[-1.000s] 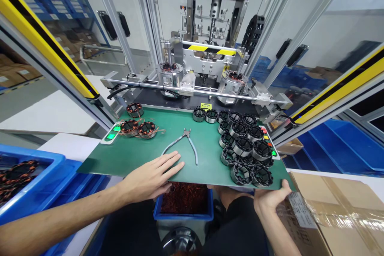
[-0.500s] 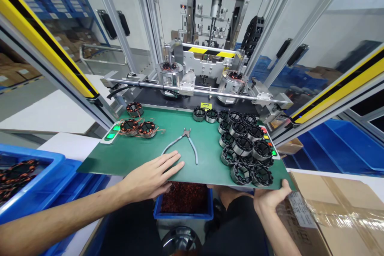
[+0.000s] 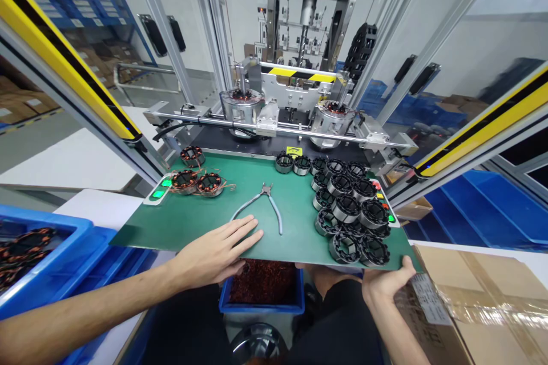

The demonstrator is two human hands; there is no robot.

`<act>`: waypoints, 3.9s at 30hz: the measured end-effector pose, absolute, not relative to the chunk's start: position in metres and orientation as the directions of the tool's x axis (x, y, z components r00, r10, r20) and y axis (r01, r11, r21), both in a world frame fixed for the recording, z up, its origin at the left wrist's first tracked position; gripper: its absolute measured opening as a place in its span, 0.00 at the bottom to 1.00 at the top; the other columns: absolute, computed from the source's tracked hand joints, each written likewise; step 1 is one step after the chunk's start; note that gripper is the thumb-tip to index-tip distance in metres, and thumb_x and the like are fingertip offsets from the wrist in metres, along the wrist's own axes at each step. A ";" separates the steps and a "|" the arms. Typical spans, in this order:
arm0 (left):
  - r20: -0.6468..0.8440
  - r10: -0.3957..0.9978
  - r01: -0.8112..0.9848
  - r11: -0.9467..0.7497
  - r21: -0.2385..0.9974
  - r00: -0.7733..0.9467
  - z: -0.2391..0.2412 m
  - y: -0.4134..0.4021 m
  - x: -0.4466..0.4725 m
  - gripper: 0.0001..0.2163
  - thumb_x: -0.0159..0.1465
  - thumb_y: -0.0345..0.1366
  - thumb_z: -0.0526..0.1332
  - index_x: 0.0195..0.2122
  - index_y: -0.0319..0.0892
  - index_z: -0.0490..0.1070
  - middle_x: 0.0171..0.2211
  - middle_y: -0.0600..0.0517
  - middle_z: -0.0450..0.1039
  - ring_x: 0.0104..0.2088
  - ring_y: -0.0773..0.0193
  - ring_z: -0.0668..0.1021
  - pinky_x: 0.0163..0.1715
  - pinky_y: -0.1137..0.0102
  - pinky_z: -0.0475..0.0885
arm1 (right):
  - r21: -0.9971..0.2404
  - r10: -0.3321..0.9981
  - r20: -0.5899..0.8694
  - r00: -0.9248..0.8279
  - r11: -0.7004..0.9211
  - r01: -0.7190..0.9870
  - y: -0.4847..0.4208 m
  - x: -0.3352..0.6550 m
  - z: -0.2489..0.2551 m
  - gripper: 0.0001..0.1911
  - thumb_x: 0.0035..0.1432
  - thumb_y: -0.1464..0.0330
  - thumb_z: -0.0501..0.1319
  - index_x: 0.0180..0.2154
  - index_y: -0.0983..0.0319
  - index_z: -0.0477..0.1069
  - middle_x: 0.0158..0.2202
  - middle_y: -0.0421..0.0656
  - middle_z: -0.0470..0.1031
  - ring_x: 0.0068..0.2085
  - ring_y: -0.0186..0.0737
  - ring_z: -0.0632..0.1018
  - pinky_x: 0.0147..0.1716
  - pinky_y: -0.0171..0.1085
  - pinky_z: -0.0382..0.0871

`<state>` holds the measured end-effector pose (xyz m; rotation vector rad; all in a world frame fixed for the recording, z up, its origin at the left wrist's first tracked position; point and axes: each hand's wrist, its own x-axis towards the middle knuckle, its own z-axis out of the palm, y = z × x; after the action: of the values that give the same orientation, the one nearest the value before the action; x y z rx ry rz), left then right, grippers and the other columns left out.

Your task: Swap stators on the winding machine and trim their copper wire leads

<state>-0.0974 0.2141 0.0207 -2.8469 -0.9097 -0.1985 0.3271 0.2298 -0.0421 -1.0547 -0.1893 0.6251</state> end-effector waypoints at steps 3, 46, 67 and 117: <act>0.157 0.571 0.588 -0.804 -0.094 0.806 0.020 0.214 -0.098 0.35 0.72 0.46 0.66 0.75 0.36 0.59 0.75 0.33 0.63 0.76 0.41 0.65 0.72 0.53 0.62 | -0.857 0.563 -0.143 0.814 0.342 -0.387 0.229 0.329 -0.044 0.30 0.52 0.46 0.59 0.48 0.57 0.77 0.55 0.45 0.81 0.61 0.54 0.78 0.58 0.58 0.79; 0.157 0.566 0.582 -0.808 -0.093 0.810 0.022 0.214 -0.097 0.36 0.72 0.45 0.67 0.75 0.35 0.58 0.75 0.33 0.63 0.75 0.41 0.66 0.72 0.54 0.61 | -0.868 0.567 -0.128 0.814 0.333 -0.368 0.229 0.328 -0.042 0.30 0.49 0.45 0.60 0.47 0.57 0.77 0.55 0.46 0.81 0.63 0.57 0.76 0.59 0.61 0.79; 0.158 0.564 0.580 -0.809 -0.093 0.811 0.023 0.214 -0.097 0.35 0.72 0.45 0.67 0.75 0.34 0.59 0.74 0.32 0.64 0.75 0.40 0.66 0.72 0.53 0.61 | -0.856 0.522 -0.131 0.843 0.369 -0.362 0.230 0.324 -0.040 0.29 0.52 0.48 0.59 0.49 0.58 0.79 0.54 0.44 0.82 0.61 0.54 0.78 0.60 0.57 0.79; 0.179 0.554 0.577 -0.808 -0.121 0.813 0.022 0.214 -0.096 0.36 0.71 0.46 0.67 0.74 0.35 0.60 0.73 0.33 0.65 0.74 0.41 0.68 0.71 0.54 0.62 | -0.857 0.541 -0.132 0.831 0.359 -0.370 0.231 0.326 -0.041 0.30 0.49 0.46 0.60 0.47 0.58 0.78 0.54 0.46 0.82 0.60 0.55 0.79 0.60 0.58 0.79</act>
<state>-0.0963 0.2139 0.0222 -2.8281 -0.8896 -0.2019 0.3256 0.2307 -0.0414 -1.0502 -0.1843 0.5914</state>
